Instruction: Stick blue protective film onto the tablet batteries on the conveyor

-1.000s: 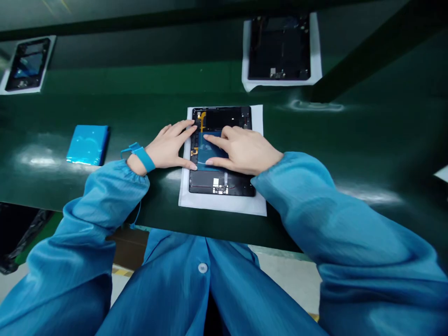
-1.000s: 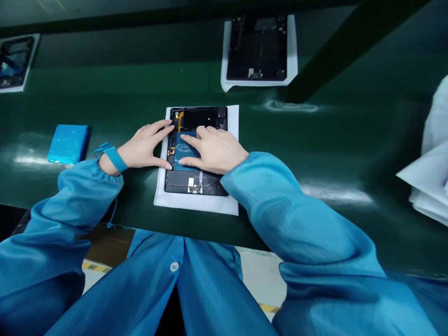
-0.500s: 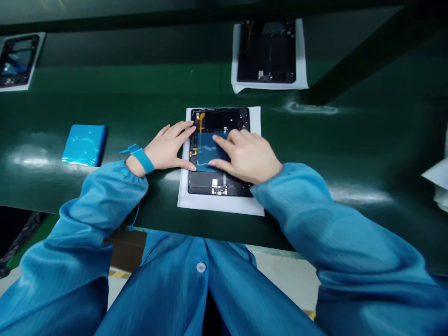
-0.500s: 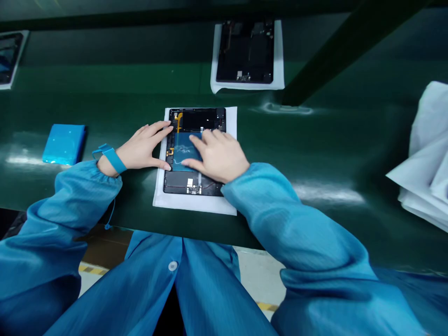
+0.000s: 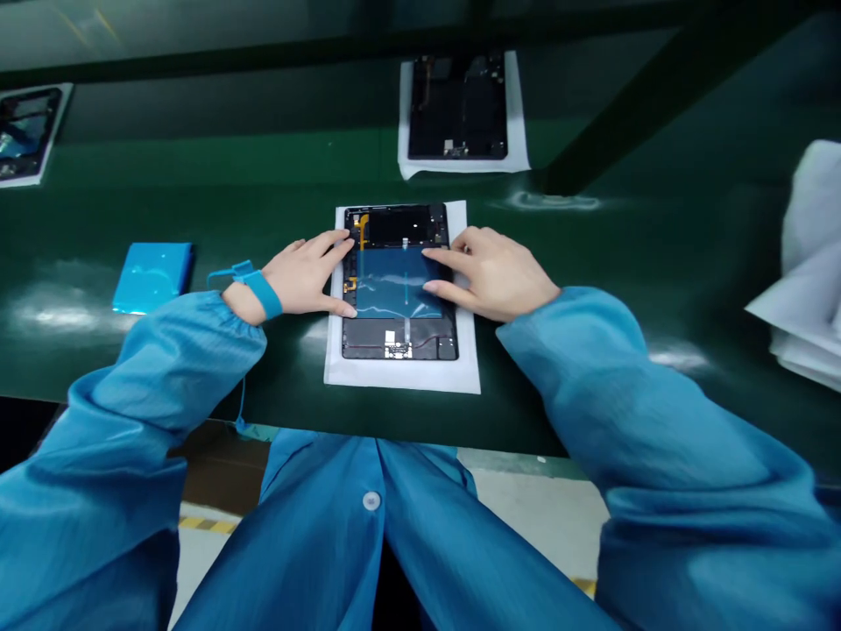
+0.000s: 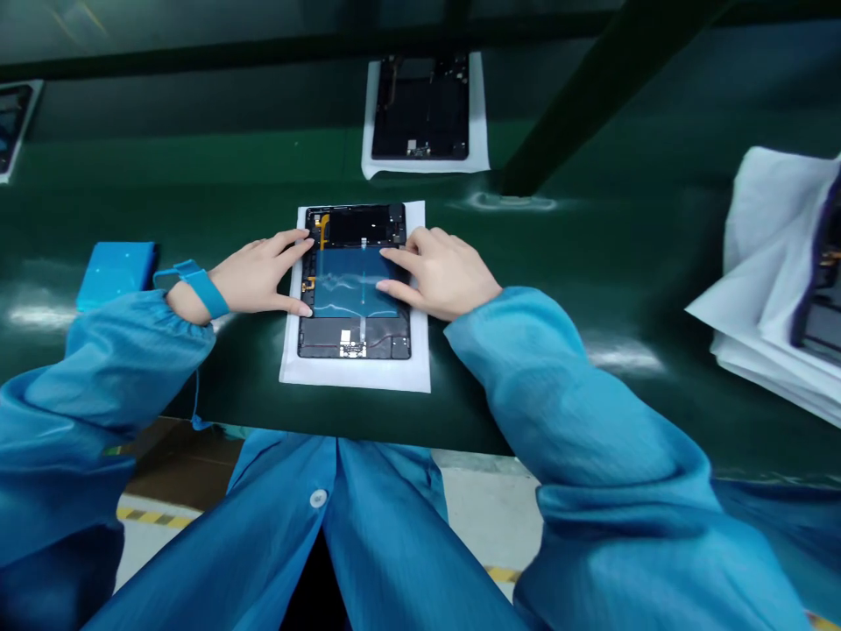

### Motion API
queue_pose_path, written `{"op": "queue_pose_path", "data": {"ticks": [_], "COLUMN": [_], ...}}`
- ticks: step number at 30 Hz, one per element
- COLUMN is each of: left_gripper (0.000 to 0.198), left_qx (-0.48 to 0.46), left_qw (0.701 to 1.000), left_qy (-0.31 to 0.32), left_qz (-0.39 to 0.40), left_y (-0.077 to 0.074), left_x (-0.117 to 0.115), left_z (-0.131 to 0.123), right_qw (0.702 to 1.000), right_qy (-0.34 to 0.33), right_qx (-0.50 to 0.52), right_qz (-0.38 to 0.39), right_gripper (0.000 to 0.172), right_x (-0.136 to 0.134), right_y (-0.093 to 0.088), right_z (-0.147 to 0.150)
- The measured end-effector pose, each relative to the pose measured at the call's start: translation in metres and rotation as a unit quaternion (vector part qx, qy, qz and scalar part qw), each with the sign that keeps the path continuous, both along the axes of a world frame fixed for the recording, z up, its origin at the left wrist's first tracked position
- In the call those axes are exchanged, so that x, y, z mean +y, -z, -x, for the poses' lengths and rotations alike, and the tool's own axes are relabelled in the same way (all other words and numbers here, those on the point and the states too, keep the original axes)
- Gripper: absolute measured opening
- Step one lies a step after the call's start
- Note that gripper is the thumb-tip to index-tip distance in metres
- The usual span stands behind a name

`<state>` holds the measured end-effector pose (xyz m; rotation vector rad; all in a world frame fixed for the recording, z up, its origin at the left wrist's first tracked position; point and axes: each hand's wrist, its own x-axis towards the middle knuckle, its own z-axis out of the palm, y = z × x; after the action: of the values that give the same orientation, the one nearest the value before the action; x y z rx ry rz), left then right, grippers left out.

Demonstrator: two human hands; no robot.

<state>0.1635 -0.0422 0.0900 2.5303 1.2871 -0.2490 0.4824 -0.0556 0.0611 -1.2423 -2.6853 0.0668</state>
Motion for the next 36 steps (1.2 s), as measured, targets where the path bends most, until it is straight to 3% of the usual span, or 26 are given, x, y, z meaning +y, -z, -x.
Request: {"op": "queue_pose_path", "data": {"ticks": [2,5,9,11,13,15,17,19,25,30,33,36], "left_gripper": [0.115,0.114,0.100,0.069,0.044,0.038,0.040,0.040,0.029,0.028,0.029,0.026], "left_qx": [0.023,0.049,0.086,0.091,0.061,0.021,0.007,0.014,0.008,-0.017,-0.037,-0.062], "left_qw": [1.000,0.998,0.995,0.995,0.994,0.987,0.982,0.984,0.989,0.986,0.983,0.980], "left_qy": [0.006,0.020,0.026,-0.006,-0.064,-0.116,-0.136,-0.127,-0.096,-0.103,-0.118,-0.121], "left_qz": [-0.005,-0.023,-0.034,-0.039,-0.067,-0.106,-0.129,-0.128,-0.108,-0.130,-0.137,-0.144], "left_y": [-0.003,-0.006,-0.018,-0.024,-0.025,-0.019,-0.009,0.001,0.007,0.000,-0.009,-0.024], "left_x": [0.000,-0.001,0.007,0.019,0.033,0.046,0.056,0.064,0.077,0.063,0.047,0.037], "left_z": [-0.001,-0.003,-0.013,-0.025,-0.041,-0.055,-0.065,-0.068,-0.055,-0.044,-0.034,-0.019], "right_qw": [0.999,0.993,0.986,0.988,0.971,0.933,0.904,0.896,0.894,0.878,0.838,0.813], "right_qy": [-0.036,-0.112,-0.150,-0.079,0.057,0.177,0.230,0.245,0.273,0.290,0.291,0.244], "right_qx": [-0.016,-0.024,0.032,0.119,0.226,0.304,0.328,0.314,0.302,0.325,0.365,0.388], "right_qz": [0.011,0.032,0.066,0.064,0.050,0.079,0.149,0.198,0.189,0.198,0.281,0.359], "right_gripper": [0.083,0.089,0.075,0.057,0.039,0.030,0.035,0.043,0.044,0.044,0.049,0.041], "right_x": [0.004,-0.010,-0.037,-0.045,-0.049,-0.052,-0.055,-0.059,-0.070,-0.073,-0.074,-0.070], "right_y": [0.001,-0.006,-0.020,-0.022,-0.018,-0.011,-0.004,0.002,0.009,0.014,0.014,0.011], "right_z": [-0.010,-0.017,-0.025,-0.029,-0.031,-0.030,-0.025,-0.018,0.001,0.003,0.007,0.020]}}
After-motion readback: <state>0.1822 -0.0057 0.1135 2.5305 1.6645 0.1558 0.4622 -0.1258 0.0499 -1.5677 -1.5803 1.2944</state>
